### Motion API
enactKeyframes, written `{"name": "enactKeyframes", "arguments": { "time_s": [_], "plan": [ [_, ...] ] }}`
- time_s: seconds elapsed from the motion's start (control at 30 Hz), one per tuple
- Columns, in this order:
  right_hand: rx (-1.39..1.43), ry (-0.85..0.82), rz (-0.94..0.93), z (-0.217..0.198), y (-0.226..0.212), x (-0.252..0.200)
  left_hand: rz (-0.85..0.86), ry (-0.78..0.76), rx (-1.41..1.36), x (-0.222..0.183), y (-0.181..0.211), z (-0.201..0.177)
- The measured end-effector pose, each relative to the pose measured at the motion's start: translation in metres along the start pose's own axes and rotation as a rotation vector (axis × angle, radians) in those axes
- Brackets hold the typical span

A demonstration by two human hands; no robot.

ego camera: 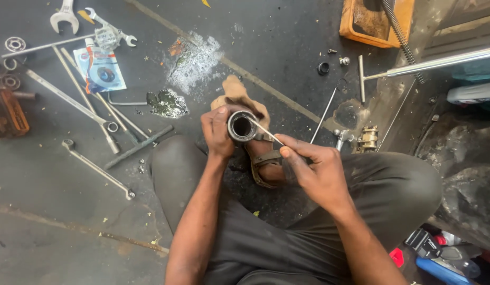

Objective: Disassembling, cleaning, and repairing a motorcycle front fork tube using various hand tools.

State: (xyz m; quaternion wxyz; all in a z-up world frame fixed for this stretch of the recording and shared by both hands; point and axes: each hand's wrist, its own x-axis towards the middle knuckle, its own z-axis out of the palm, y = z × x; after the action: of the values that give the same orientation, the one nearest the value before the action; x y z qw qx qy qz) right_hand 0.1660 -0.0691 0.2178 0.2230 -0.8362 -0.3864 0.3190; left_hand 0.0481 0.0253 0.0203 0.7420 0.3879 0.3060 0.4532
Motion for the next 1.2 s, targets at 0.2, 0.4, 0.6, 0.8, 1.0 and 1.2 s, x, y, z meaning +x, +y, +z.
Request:
{"name": "enactKeyframes", "arguments": {
  "time_s": [0.2,0.4,0.6,0.8,1.0,1.2],
  "plan": [
    [0.216,0.069,-0.059,0.026,0.037,0.042,-0.007,-0.047,0.002,0.002,0.013,-0.009],
    [0.402,0.112,0.191,0.125,0.127,0.107,0.023,-0.053,0.023,-0.002,0.028,-0.022],
    [0.168,0.165,0.253,0.135,0.131,0.057,-0.005,0.016,0.049,-0.013,0.044,-0.038],
    [0.144,0.116,0.063,0.134,0.177,0.159,-0.149,-0.161,0.095,-0.025,0.030,-0.015],
    [-0.034,-0.651,0.371,0.160,0.165,0.221,-0.135,-0.251,0.406,-0.034,0.018,0.010],
    [-0.466,-0.909,-0.168,0.191,0.218,0.222,-0.169,-0.220,0.464,-0.033,0.011,0.015]
  ]
}}
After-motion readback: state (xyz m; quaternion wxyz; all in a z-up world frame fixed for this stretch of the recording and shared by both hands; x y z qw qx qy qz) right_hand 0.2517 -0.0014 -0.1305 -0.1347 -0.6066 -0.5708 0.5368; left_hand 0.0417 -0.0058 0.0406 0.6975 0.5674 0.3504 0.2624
